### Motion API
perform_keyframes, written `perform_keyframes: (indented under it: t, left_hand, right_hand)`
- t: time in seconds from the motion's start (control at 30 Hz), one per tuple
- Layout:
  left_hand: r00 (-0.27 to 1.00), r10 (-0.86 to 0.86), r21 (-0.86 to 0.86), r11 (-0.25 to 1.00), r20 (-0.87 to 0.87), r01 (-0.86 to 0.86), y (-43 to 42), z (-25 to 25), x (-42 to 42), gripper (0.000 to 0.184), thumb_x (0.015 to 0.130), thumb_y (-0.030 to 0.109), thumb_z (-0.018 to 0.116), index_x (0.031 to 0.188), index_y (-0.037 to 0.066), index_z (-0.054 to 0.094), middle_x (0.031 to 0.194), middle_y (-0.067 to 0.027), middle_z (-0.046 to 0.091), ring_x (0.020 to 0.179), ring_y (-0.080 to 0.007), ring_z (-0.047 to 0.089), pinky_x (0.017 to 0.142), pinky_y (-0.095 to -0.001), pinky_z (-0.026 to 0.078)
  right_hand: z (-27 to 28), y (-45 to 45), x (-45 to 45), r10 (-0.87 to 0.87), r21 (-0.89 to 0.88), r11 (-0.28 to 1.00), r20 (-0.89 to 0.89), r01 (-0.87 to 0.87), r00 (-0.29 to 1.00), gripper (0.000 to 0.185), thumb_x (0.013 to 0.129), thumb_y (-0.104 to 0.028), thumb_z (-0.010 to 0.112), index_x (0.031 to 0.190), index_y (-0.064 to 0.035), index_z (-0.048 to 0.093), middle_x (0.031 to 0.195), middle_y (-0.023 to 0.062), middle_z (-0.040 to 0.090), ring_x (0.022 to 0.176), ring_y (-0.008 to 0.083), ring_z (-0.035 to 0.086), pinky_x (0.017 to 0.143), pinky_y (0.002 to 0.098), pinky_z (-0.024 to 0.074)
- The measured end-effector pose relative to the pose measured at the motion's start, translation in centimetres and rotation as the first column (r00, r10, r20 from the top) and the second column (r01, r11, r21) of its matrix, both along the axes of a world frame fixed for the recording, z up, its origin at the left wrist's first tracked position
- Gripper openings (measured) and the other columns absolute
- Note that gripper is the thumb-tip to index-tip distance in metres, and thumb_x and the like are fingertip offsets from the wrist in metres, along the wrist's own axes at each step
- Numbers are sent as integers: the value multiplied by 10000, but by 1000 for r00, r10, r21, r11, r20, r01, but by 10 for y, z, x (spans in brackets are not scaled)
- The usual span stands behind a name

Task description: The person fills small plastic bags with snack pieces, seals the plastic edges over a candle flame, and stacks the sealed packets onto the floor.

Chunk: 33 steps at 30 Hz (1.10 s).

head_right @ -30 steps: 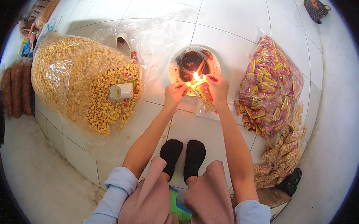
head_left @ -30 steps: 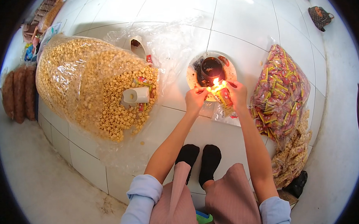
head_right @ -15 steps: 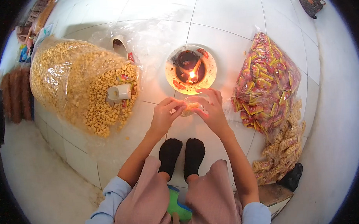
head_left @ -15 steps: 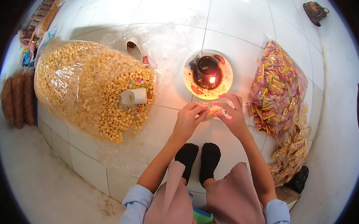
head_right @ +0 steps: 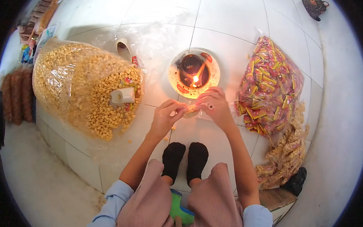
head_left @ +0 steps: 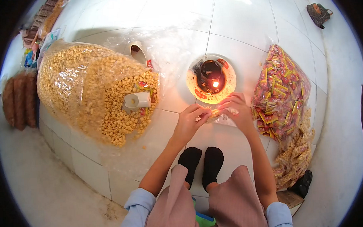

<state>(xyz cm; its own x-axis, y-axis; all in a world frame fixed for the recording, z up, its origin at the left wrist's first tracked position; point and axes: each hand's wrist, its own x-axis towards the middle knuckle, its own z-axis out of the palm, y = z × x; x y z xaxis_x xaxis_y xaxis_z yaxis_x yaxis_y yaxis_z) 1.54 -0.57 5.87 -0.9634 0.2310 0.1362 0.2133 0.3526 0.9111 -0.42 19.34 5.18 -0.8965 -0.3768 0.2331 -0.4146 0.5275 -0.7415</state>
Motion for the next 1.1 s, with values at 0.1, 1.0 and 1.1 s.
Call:
perform_keyframes:
  t: [0.1, 1.0, 1.1]
  left_hand:
    - [1000, -26, 48, 999, 16, 25, -7, -6, -5, 106, 748, 36, 626, 850, 6, 625, 756, -79, 580, 651, -159, 578, 596, -252, 493]
    - [708, 60, 458, 724, 703, -516, 30, -68, -25, 144, 820, 155, 577, 916, 48, 585, 798, 18, 594, 700, -24, 518, 674, -166, 438]
    - [622, -8, 493, 617, 783, -613, 31, -70, -26, 96, 824, 133, 557, 878, 56, 577, 784, 25, 585, 681, -22, 506, 663, -157, 437]
  right_hand:
    - [-7, 24, -3, -278, -163, 938, 174, 306, 945, 185, 699, -113, 663, 871, -62, 620, 935, 58, 584, 939, 198, 483, 866, 315, 365]
    - [-48, -34, -4, -302, -397, 549, 726, 735, 618, 96, 820, -106, 563, 854, -16, 570, 747, -9, 551, 653, 34, 477, 583, 170, 378]
    - [-53, -34, -9, -259, -431, 526, 740, 733, 621, 95, 816, -129, 558, 831, -37, 569, 677, -43, 508, 579, 9, 419, 516, 158, 328]
